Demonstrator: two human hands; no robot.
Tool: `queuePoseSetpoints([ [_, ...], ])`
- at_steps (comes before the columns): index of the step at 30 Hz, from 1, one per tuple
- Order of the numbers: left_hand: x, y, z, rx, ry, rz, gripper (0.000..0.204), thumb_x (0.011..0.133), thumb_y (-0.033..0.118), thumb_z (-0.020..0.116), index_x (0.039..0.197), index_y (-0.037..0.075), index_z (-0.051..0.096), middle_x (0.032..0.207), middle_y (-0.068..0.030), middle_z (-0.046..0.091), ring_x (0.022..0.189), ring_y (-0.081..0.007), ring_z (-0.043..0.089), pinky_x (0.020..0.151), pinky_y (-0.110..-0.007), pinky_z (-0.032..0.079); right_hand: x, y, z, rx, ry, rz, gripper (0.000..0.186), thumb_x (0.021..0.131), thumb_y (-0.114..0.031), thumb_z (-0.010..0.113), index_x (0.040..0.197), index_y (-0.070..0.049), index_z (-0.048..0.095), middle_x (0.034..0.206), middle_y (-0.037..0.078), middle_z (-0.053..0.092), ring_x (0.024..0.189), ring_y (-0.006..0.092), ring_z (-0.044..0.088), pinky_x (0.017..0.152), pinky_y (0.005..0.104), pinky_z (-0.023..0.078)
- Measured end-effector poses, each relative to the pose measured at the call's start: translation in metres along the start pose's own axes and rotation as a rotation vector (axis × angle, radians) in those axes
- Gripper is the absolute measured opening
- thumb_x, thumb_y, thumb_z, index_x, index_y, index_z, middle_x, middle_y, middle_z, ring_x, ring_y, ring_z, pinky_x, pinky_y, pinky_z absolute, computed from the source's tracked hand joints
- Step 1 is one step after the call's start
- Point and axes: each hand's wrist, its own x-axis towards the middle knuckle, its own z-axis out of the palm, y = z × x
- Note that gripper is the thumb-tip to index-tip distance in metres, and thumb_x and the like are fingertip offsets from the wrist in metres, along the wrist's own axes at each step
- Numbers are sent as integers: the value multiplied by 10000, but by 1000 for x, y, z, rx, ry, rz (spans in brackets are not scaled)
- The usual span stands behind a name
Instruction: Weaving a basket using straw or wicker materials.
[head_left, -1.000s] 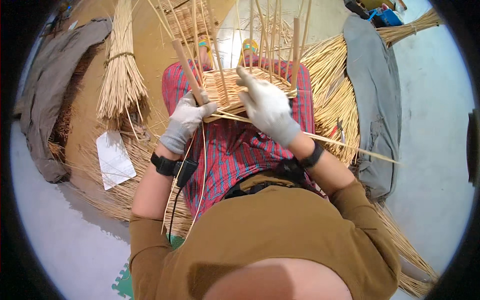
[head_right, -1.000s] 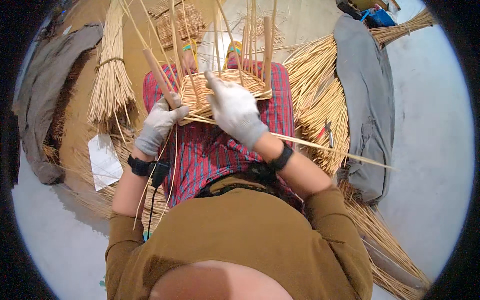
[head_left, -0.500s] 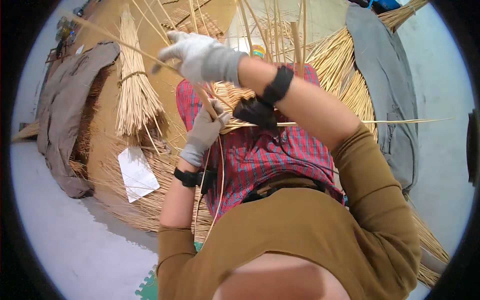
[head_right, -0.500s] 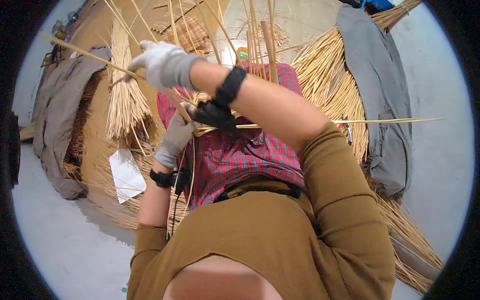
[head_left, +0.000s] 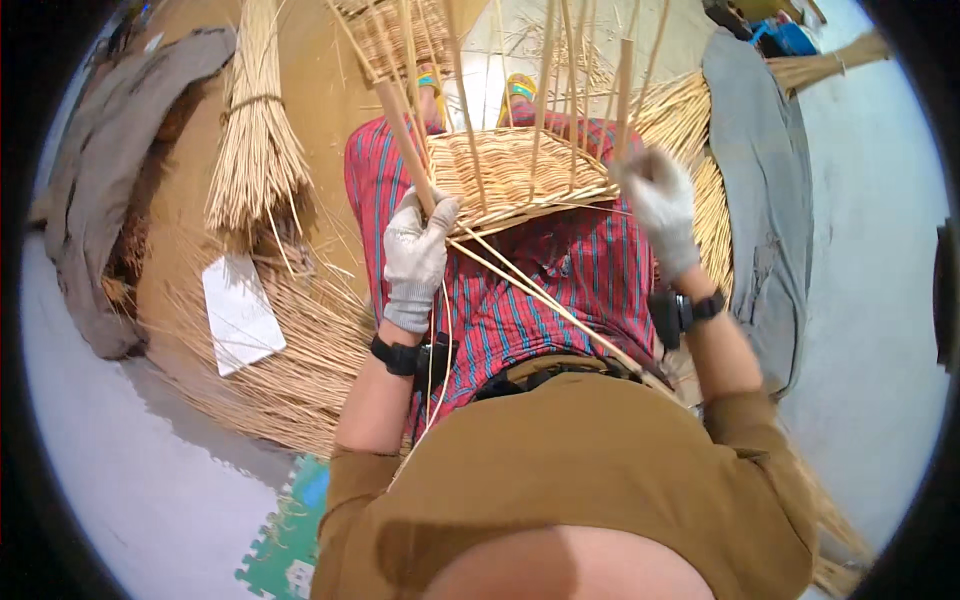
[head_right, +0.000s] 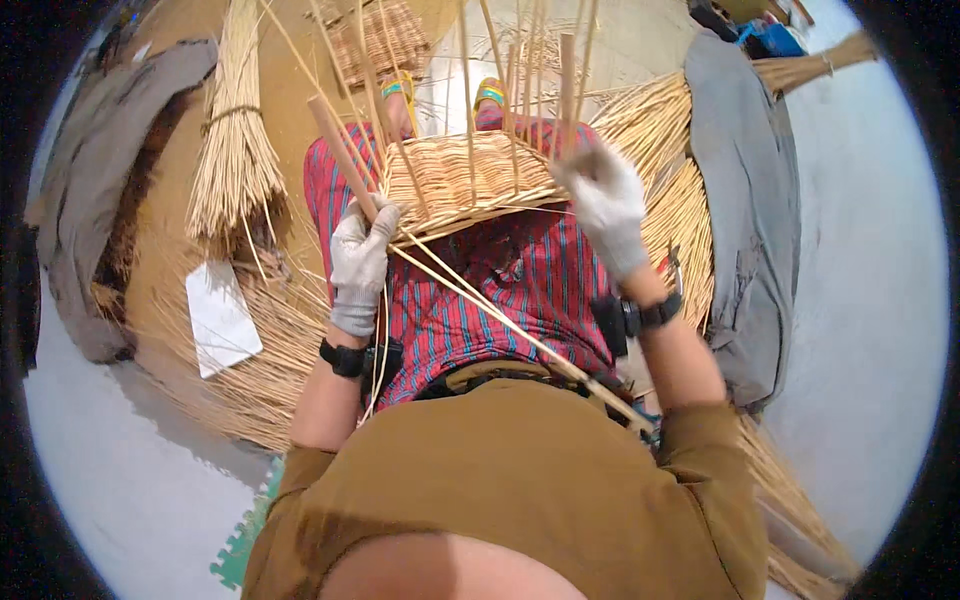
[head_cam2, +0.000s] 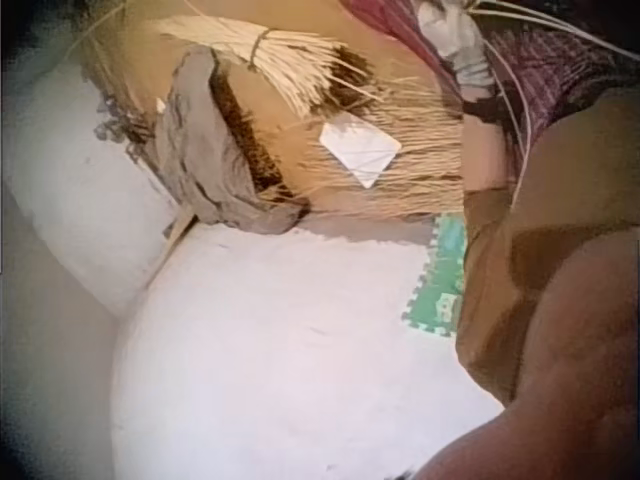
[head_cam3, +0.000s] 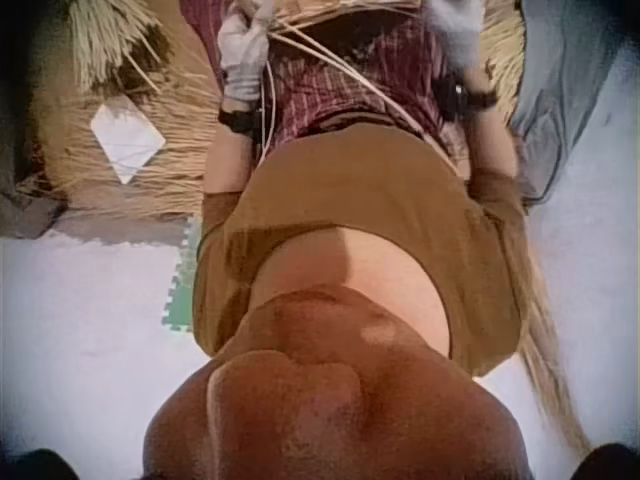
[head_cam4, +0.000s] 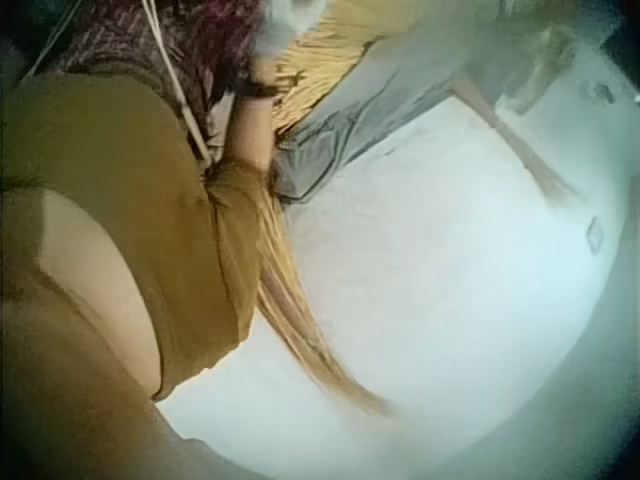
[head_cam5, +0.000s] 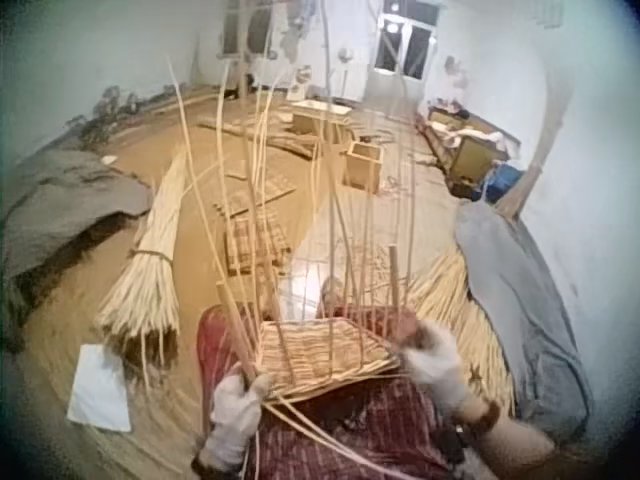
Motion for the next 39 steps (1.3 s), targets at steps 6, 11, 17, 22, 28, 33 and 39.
queuePoseSetpoints([
  [6,3,-2,-6,-164,-150,-21,184,1031,199,670,1112,39,631,1053,-95,736,1041,-174,687,951,-316,527,-44,40,3,28,116,405,151,989,-153,680,1042,-12,693,854,48,689,817,116,648,784,300,543],
  [11,10,-12,-9,-90,-171,-5,246,1014,188,696,1153,-4,630,1035,-58,706,931,-112,634,845,-273,530,-26,-25,46,-473,-265,-541,397,985,-136,596,1370,-40,582,974,128,726,912,307,688,835,405,556],
  [17,9,-14,-10,-158,-177,-22,253,1026,169,668,1196,-8,607,1098,-89,719,1030,-163,674,941,-309,539,-18,-29,97,-808,-492,-714,609,910,-93,543,1507,-20,448,933,110,725,890,313,683,791,436,546],
  [22,14,-11,-18,-23,-241,28,355,1043,259,650,1249,-24,589,1145,-139,731,1089,-201,686,983,-338,534,-17,-76,68,-867,-718,-600,505,909,-191,644,1374,-20,547,969,138,713,975,325,681,810,442,557],
  [28,18,-10,-27,-133,-374,18,463,974,432,724,1173,40,577,1197,-134,704,1149,-205,661,1027,-360,508,-45,-79,6,-1029,-1057,-457,235,863,-327,702,890,-95,727,805,132,703,848,341,721,716,475,578],
  [33,18,-3,-25,-90,-407,63,362,904,197,830,1142,47,602,1105,-106,717,1092,-192,680,964,-336,555,11,-62,-6,-1009,-685,-562,122,873,-253,684,875,-140,728,759,128,677,783,346,689,705,463,557],
  [39,14,-2,-7,-132,-122,-148,273,856,104,858,995,41,632,936,-41,716,867,-138,688,813,-300,582,18,-28,34,-751,139,-536,294,842,-332,825,922,-81,697,869,107,691,789,274,677,728,399,527],
])
